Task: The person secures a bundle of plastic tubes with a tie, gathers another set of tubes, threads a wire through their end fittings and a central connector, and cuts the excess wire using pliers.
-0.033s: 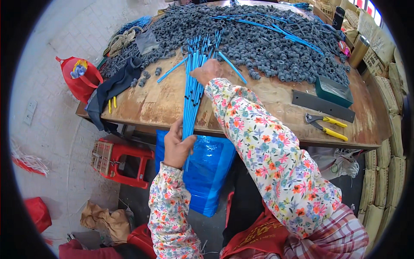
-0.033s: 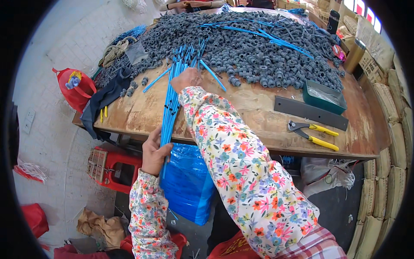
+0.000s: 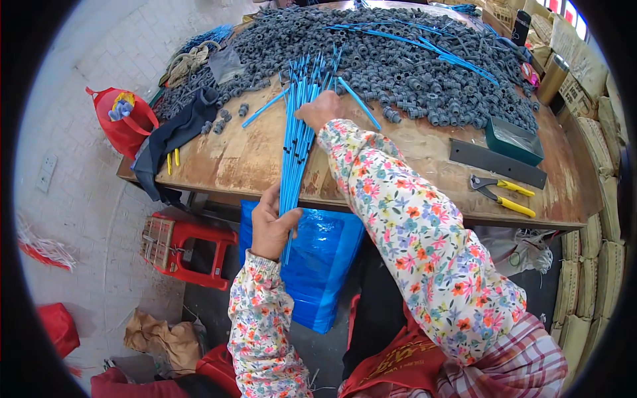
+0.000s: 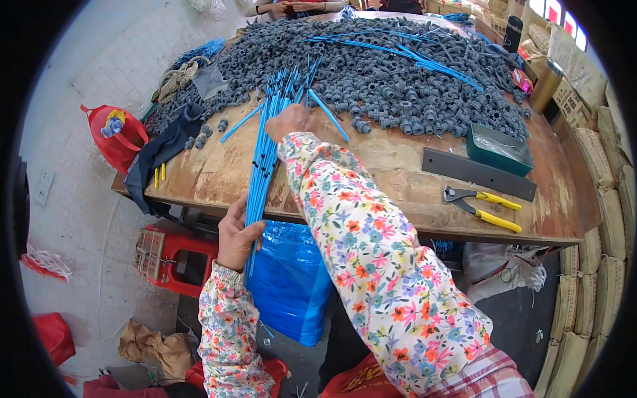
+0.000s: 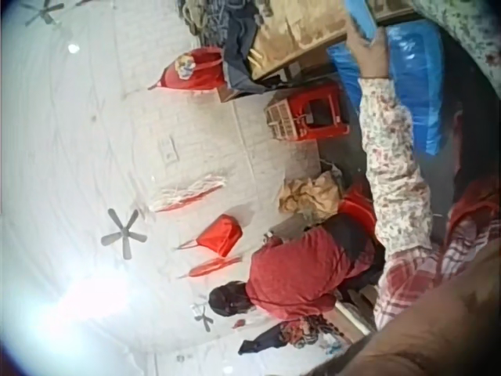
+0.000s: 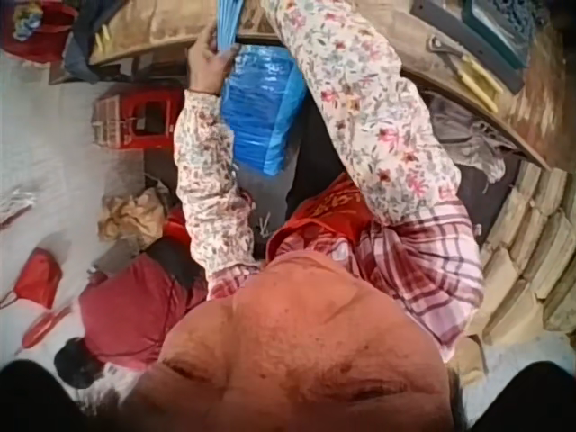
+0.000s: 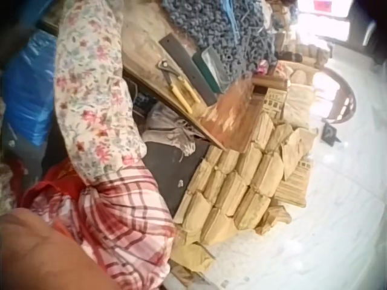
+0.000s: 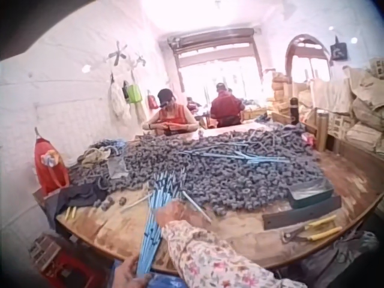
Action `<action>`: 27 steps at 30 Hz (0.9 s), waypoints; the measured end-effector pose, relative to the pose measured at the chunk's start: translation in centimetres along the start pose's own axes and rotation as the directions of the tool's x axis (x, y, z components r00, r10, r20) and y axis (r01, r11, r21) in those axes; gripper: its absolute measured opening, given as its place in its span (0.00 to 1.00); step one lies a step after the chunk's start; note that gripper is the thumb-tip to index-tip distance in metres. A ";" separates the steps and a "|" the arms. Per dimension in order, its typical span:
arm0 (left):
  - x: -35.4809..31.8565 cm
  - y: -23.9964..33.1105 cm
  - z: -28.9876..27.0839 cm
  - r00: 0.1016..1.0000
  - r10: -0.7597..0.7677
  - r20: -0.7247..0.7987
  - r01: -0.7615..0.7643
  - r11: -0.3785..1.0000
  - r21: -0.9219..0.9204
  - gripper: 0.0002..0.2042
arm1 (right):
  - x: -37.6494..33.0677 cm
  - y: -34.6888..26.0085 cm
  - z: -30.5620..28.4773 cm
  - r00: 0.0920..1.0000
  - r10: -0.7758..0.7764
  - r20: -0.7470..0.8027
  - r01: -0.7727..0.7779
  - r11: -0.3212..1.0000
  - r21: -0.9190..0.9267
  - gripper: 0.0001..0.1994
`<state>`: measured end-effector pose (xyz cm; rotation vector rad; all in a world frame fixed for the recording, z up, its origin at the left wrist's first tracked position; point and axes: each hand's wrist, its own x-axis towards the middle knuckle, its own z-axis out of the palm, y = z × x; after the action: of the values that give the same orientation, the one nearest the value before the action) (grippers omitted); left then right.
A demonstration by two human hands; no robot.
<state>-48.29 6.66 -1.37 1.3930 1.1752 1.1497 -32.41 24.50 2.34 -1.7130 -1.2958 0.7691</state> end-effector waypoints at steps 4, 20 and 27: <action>-0.3 0.6 -0.1 0.996 -0.079 0.038 0.083 0.988 -0.133 0.28 | -0.7 -0.9 -3.1 0.979 0.169 0.112 -0.187 0.965 0.181 0.25; -1.3 1.6 1.1 0.957 -0.249 -0.146 0.221 0.957 -0.187 0.24 | -0.4 4.3 -11.8 0.986 -0.143 0.082 0.029 0.638 0.769 0.09; -2.8 1.1 1.0 0.853 0.458 -0.248 -0.026 0.513 0.858 0.18 | -5.9 4.6 -19.8 0.915 -0.358 0.183 0.093 0.632 0.769 0.09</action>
<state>-47.49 3.70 -0.59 2.1500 2.1116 1.1889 -15.17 13.33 7.39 -0.7414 -1.1272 1.2517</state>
